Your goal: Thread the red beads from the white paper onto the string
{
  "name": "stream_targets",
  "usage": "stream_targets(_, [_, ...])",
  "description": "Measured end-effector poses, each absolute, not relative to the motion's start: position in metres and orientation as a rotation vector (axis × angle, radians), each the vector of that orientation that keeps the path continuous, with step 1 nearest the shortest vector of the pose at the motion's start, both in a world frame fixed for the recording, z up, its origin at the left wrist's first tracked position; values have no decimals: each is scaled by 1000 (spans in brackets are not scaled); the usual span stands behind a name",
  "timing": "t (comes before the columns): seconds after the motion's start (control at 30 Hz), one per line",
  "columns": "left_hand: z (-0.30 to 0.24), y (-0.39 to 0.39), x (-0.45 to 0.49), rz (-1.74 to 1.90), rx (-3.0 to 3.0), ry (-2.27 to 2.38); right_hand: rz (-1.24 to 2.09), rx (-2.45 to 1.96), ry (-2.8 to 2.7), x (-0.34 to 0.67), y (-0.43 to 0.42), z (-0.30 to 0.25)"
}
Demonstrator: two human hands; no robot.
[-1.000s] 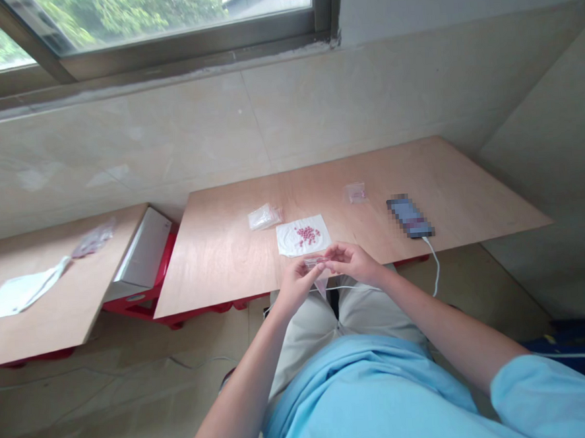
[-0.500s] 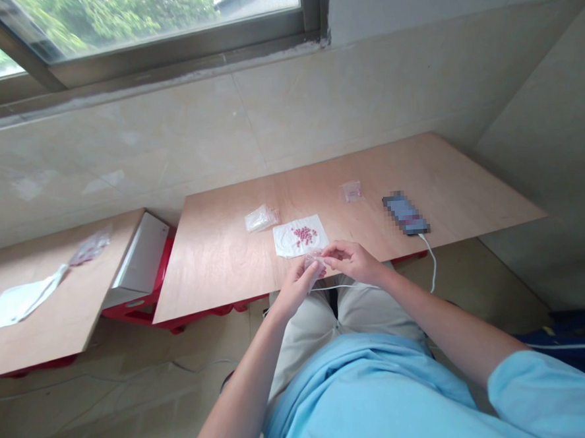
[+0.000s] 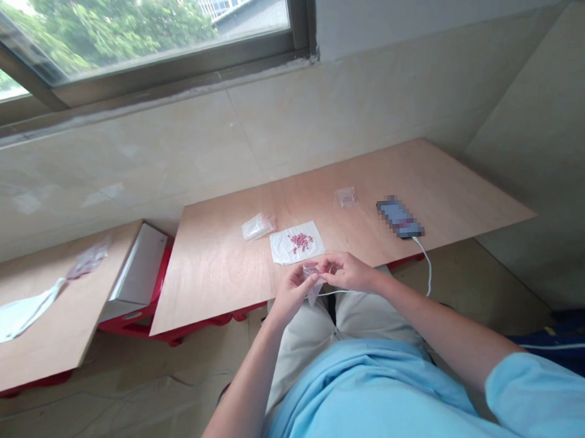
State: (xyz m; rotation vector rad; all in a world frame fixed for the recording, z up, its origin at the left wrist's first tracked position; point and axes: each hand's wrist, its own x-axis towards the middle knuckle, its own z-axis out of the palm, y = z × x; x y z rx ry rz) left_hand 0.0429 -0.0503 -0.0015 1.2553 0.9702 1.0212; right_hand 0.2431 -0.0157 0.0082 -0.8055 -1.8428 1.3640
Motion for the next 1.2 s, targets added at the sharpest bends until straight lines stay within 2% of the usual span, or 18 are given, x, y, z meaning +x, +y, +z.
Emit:
stream_targets(0.5, [0,-54,47,1057,1280,1008,1459,-838,-1730,240,-14,1])
stream_targets(0.83, [2,-59,44,1051,1555,1166,1313,-764,-1840,238,-16,1])
stream_targets(1.2, [-4,-60,45,926,1542,1134,1270,-727,-1860,241,-15,3])
